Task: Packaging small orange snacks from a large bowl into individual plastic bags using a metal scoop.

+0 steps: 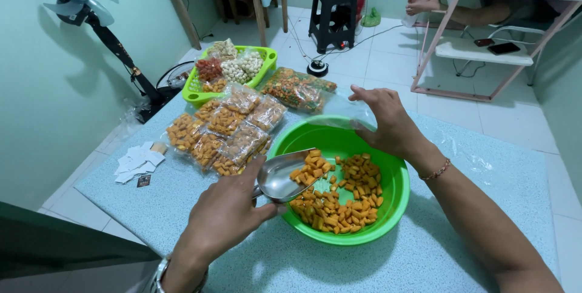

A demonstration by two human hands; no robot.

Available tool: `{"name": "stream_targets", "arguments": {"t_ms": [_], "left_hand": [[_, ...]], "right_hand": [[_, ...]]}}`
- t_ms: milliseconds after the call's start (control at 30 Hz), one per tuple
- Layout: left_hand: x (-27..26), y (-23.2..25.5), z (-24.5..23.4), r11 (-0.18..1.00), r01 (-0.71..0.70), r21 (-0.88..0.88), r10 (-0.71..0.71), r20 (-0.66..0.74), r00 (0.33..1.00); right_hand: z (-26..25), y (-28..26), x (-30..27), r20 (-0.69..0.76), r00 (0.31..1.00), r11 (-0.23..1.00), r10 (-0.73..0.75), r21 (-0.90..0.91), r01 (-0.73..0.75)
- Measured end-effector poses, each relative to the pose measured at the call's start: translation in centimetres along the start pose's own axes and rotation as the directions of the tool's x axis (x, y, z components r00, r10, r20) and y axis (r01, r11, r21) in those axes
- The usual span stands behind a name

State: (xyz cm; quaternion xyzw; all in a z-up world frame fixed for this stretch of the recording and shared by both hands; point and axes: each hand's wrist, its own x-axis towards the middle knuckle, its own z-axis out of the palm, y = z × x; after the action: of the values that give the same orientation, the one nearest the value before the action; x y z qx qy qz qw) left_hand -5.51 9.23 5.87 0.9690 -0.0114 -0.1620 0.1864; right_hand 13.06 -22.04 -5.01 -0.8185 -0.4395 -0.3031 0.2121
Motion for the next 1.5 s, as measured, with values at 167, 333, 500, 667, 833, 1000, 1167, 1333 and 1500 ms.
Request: {"name": "stream_targets", "arguments": {"t_ms": [167,333,500,667,833,1000,1167,1333,1500], "left_hand": [[-0.8,-1.4,-1.2,0.995,0.086,0.049,-0.086,-0.012,0.996],[-1.7,-1.7,-2.8,0.982,0.191,-0.003,-0.19,-0.085,0.978],[-2.2,-0.9,-4.4,0.974,0.226,0.0,-0.225,-0.085,0.971],[-1.8,-0.6,-4.4,0.973,0.224,0.052,-0.22,-0.061,0.974],[-1.2,0.1,-4.5,0.981,0.144,0.13,-0.145,-0.004,0.989],[-0.4,1.0,-4.2,0.981,0.095,0.167,-0.092,-0.025,0.995],[0.1,0.9,-3.6,0.996,-0.074,0.041,0.075,-0.03,0.997],[0.8,0.8,-2.9,0.986,-0.009,0.168,0.015,-0.032,0.999],[0.8,2.6,-4.0,0.98,0.051,0.193,-0.06,0.043,0.997]], "right_hand": [[0.0,0.1,0.1,0.052,0.996,0.997,-0.067,-0.022,0.069],[-0.4,-0.4,0.2,0.082,0.989,0.993,-0.119,0.036,0.116],[-0.1,-0.6,0.3,0.059,0.979,0.981,-0.196,0.015,0.195],[-0.4,-1.5,0.3,0.059,0.973,0.974,-0.225,0.013,0.225],[-0.1,-1.9,0.5,0.029,0.964,0.964,-0.265,0.007,0.265],[0.2,-2.1,0.4,0.038,0.964,0.965,-0.262,0.029,0.261],[0.3,-1.9,0.5,0.055,0.969,0.968,-0.242,0.083,0.237],[-0.1,-2.6,0.5,0.177,0.961,0.973,-0.211,0.127,0.191],[-0.2,-3.3,0.6,0.224,0.952,0.976,-0.207,0.113,0.186]]}}
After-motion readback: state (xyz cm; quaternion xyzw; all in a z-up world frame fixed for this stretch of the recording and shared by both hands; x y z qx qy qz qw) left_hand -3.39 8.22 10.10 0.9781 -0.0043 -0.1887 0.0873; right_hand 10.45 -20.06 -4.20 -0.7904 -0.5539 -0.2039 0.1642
